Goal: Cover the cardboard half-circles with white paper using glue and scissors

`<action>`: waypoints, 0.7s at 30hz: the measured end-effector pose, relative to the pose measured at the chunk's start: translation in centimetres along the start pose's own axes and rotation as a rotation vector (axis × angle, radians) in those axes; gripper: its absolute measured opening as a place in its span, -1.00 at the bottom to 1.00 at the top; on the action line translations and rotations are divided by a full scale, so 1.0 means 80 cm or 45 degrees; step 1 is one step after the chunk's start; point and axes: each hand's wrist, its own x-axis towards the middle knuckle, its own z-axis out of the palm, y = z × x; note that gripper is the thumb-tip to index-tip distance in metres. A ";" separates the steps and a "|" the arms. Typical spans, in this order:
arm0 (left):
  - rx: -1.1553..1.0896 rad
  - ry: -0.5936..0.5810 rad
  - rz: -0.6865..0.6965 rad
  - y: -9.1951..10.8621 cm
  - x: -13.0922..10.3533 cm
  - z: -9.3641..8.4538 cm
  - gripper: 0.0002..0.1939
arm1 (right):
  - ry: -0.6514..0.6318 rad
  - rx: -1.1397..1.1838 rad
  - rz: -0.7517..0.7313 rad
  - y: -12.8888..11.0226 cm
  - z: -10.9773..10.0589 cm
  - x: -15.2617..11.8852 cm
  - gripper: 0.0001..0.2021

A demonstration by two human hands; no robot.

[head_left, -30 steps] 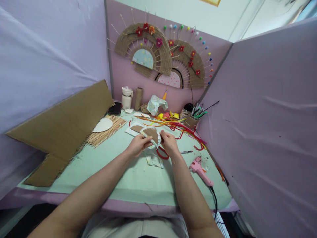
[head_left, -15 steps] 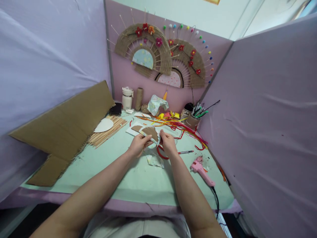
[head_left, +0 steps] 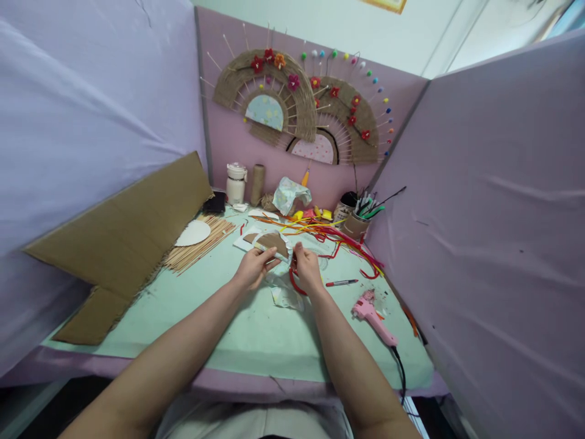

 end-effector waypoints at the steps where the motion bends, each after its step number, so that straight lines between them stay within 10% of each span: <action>1: 0.001 0.002 0.005 -0.001 0.000 0.000 -0.75 | 0.031 -0.051 -0.059 0.000 0.001 -0.001 -0.51; 21: -0.135 0.033 0.015 0.003 -0.004 0.005 -0.86 | -0.002 -0.045 -0.072 0.002 0.007 -0.004 -0.60</action>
